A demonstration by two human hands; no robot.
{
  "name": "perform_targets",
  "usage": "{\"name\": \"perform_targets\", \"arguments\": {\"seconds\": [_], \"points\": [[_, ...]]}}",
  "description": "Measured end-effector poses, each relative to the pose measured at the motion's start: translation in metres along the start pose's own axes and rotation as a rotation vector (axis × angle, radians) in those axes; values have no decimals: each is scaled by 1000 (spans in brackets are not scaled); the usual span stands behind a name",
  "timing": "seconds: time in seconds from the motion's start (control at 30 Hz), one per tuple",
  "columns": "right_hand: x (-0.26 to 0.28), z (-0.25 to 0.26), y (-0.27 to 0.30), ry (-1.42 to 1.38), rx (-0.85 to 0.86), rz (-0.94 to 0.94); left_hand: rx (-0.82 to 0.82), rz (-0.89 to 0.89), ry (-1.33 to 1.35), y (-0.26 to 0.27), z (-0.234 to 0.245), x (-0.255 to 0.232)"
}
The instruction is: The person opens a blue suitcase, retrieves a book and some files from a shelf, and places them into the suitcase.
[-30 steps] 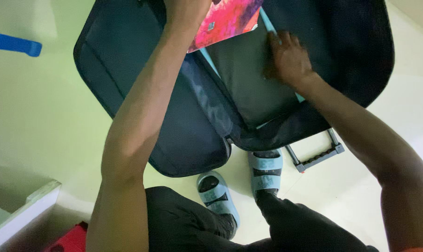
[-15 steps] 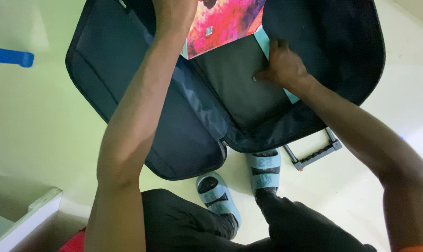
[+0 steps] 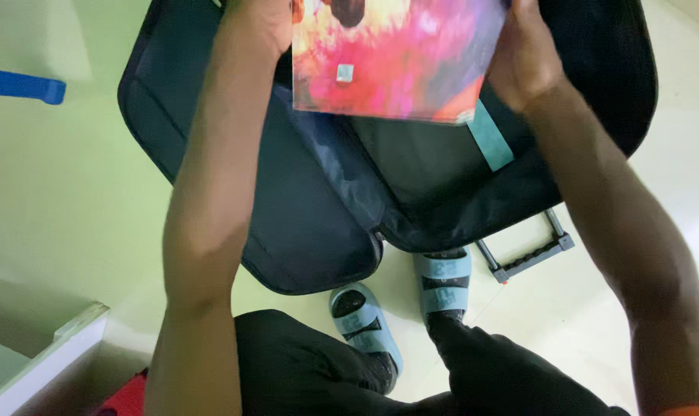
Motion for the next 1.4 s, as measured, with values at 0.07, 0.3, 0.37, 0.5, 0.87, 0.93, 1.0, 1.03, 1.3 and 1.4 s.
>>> {"name": "perform_targets", "arguments": {"seconds": [0.07,0.3,0.37,0.5,0.87,0.93,1.0,1.03,1.3,1.4], "points": [[-7,-28,4,-236,68,-5,45,29,18,3,-12,1],[-68,-45,32,65,-208,-537,-92,325,-459,23,-31,34],[-64,-39,29,105,-209,-520,-97,263,-388,17,-32,39],[-69,-28,28,60,-276,-529,0,-437,-25,7,-47,3],[-28,-54,13,-315,-31,-255,244,142,581,31,-102,-26],[-30,-56,18,-384,-22,-316,190,149,389,24,-88,-10],[-44,-44,31,-297,-195,-404,129,150,196,18,-75,3],[-55,-29,39,-206,-362,-491,125,145,196,18,-72,6],[-93,-19,51,-406,-477,-533,253,164,35,31,-73,30],[-69,-37,33,-458,-397,-395,221,-200,27,8,-80,0]]}}
Point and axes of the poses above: each hand's wrist, its own y-axis away from the middle knuckle, its own z-axis out of the back of the hand, x = y × z, the point moved 9 cm from there along -y, towards the middle knuckle, and after that the axes turned 6 degrees about -z, right-handed, at the moved point
